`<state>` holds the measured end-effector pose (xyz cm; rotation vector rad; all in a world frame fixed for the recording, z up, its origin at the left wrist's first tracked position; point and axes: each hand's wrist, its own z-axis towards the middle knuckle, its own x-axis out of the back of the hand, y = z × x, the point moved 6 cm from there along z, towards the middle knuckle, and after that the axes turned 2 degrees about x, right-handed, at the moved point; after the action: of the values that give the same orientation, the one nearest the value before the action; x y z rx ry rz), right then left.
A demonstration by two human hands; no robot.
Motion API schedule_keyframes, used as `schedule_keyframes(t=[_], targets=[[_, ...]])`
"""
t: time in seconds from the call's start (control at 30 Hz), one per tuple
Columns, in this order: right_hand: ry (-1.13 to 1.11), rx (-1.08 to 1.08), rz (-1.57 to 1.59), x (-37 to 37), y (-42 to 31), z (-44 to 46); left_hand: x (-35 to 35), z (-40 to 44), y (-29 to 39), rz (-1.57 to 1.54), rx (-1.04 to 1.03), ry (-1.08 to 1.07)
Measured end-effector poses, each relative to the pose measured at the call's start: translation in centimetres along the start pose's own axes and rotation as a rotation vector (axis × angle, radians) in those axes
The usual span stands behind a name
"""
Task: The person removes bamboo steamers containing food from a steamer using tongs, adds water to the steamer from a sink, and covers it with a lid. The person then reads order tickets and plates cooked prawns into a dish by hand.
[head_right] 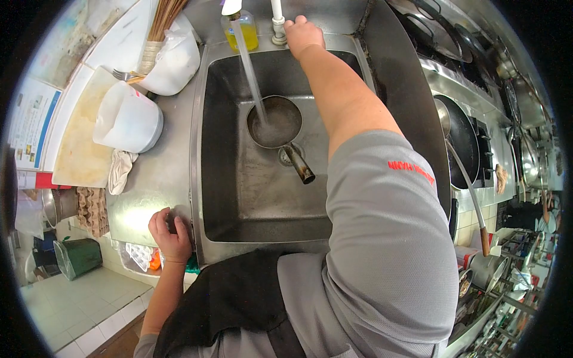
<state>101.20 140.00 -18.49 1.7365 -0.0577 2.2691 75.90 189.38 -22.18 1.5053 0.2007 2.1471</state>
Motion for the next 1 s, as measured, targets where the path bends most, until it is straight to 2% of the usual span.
schedule_keyframes(t=[1.0], targets=[[0.018,0.019,-0.001,-0.43,0.09,0.37,-0.04,0.02,-0.08,0.001,0.019,-0.017]])
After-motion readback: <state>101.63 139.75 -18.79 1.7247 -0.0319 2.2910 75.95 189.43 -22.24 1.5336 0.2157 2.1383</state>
